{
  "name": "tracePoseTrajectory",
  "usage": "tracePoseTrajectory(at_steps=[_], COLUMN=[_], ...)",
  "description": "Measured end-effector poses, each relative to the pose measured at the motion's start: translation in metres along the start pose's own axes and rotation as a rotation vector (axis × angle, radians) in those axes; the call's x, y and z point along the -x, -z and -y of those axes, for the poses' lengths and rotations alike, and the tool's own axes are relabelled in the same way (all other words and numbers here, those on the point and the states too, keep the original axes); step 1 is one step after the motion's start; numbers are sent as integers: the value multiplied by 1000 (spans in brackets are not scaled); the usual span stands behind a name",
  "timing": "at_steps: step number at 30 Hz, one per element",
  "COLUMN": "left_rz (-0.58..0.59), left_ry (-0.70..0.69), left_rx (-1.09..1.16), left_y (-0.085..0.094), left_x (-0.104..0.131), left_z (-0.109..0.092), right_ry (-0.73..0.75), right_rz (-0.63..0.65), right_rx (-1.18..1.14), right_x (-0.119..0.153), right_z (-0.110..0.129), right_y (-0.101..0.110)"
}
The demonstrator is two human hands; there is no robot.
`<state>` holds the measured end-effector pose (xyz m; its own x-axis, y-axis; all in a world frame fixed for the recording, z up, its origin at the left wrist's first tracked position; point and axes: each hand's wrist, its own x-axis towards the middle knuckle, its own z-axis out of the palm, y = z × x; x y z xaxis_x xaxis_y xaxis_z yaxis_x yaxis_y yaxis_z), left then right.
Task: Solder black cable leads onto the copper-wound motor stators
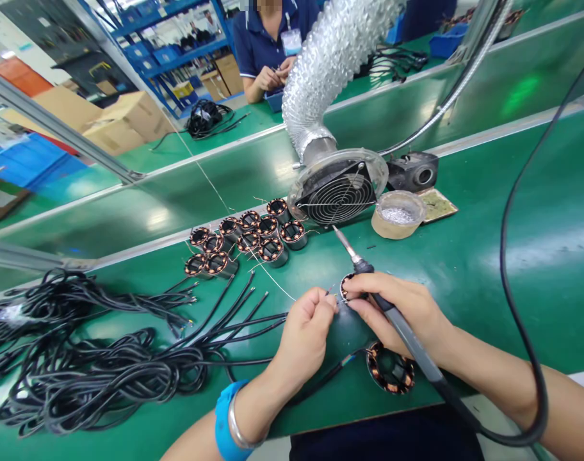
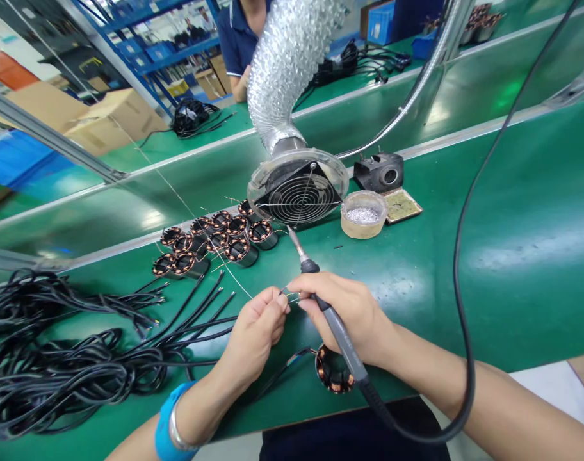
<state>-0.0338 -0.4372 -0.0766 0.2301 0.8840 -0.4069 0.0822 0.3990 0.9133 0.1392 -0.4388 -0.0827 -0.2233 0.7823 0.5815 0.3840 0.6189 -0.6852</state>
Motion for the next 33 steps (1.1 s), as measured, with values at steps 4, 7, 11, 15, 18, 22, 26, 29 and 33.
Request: tracePoseTrajectory(at_steps=[4, 7, 11, 15, 18, 22, 26, 29, 33], left_rz=[3, -6, -9, 7, 13, 12, 18, 15, 7], left_ry=[-23, -38, -47, -60, -65, -70, -79, -80, -88], left_rx=[-24, -59, -91, -115, -123, -136, -137, -143, -176], left_y=[-1, -2, -2, -1, -1, 0, 0, -1, -2], left_x=[1, 2, 3, 2, 1, 2, 3, 2, 3], left_z=[-2, -3, -2, 0, 1, 1, 2, 2, 1], right_ry=[25, 20, 29, -41, -45, -28, -26, -27, -18], right_rz=[17, -3, -64, -76, -96, -95, -96, -82, -65], right_rx=[-7, 23, 28, -59, -94, -102, -85, -89, -92], right_x=[0, 0, 2, 4, 3, 1, 0, -1, -3], right_z=[2, 6, 20, 30, 31, 29, 29, 31, 34], right_y=[7, 17, 38, 50, 48, 44, 43, 43, 42])
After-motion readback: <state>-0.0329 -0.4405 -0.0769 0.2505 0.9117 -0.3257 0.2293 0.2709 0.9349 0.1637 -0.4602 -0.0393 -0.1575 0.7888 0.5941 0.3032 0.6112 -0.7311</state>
